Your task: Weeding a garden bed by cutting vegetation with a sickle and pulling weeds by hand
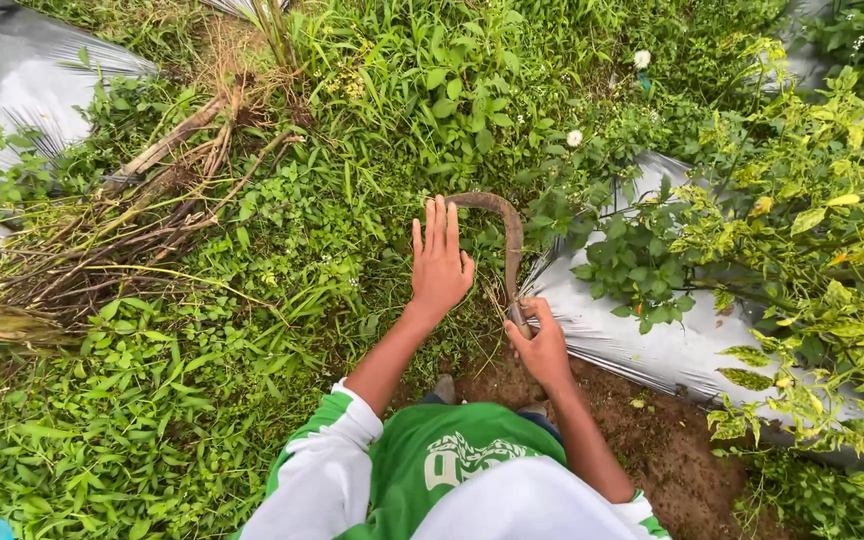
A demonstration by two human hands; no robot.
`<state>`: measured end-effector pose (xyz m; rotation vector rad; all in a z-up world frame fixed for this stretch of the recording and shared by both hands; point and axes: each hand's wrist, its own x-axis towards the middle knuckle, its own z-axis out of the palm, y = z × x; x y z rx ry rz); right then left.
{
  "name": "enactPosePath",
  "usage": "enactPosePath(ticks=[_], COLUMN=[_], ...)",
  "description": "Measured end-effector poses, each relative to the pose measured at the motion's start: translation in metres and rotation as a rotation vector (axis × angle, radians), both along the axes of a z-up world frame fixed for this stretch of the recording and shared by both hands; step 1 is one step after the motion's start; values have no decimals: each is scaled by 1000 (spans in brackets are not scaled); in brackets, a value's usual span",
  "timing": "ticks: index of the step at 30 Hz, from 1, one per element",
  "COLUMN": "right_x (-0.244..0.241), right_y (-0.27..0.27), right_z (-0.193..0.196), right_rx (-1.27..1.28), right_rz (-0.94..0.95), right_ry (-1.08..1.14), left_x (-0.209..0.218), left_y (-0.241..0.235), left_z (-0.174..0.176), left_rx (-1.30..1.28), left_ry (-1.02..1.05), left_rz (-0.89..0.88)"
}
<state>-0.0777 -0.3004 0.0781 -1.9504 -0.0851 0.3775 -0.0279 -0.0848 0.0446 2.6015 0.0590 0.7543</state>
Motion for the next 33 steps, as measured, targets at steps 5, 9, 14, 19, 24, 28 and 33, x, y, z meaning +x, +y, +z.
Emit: enactPosePath(ticks=[5,9,14,19,24,28,33], right_x=[0,0,-1,-2,-1,0,2], right_y=[0,2,3,7,8,7,5], right_z=[-13,-9,-4,-3,-12,-18,-21], right_rx=[-40,-49,-59,-32,13,25,22], right_rz=[15,10,16,20,45,49,45], right_ry=[1,22,17,21,18,15,16], left_x=[0,0,-4,0,-1,-1,-3], left_y=[0,-1,-2,-1,-1,2,5], left_z=[-4,-6,1,-5,1,1,6], left_rx=[-23,-40,-94,-91,-104,-156,-199], left_ry=[18,14,45,72,54,37,-3], left_rz=[-24,-20,-76,-92,-119,-146,-188])
